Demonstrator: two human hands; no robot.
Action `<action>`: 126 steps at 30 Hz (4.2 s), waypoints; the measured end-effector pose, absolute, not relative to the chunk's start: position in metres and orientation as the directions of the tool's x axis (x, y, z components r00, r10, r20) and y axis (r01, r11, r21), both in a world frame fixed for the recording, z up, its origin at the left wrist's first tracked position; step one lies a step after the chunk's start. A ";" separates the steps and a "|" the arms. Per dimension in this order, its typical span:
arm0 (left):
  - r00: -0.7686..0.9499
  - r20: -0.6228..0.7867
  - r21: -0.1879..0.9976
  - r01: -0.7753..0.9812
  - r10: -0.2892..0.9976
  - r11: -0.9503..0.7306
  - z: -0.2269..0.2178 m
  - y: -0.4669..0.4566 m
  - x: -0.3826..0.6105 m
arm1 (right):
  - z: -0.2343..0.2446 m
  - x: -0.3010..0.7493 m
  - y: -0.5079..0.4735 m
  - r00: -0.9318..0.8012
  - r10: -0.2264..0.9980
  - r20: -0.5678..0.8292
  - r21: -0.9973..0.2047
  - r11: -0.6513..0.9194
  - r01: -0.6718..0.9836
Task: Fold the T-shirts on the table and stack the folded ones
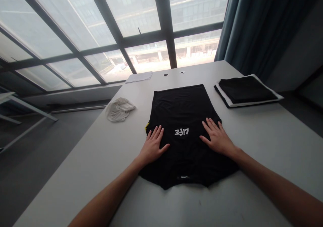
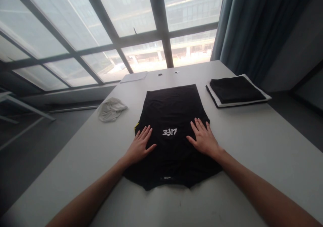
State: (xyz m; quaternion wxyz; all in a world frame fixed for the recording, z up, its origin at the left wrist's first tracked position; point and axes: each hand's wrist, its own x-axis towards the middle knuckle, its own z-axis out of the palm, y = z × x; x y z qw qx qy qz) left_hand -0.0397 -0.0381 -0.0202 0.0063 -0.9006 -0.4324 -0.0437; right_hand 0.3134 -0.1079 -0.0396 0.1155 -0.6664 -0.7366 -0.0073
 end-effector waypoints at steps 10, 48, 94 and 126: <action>0.629 0.094 0.040 0.772 0.772 -0.634 -0.021 -0.038 -0.040 | -0.039 0.314 -0.107 -0.071 0.984 0.165 -0.165 0.098 0.981; 0.615 0.081 0.055 0.783 0.784 -0.620 -0.019 -0.040 -0.039 | -0.044 0.316 -0.104 -0.033 0.978 0.205 -0.217 0.078 0.973; 0.619 0.099 0.086 0.775 0.779 -0.626 -0.021 -0.037 -0.040 | -0.042 0.316 -0.104 -0.033 0.980 0.194 -0.226 0.078 0.971; 0.892 0.181 0.461 0.296 0.415 -0.837 0.015 -0.110 -0.114 | -0.006 0.350 -0.224 -0.578 0.758 0.301 -0.343 0.652 0.676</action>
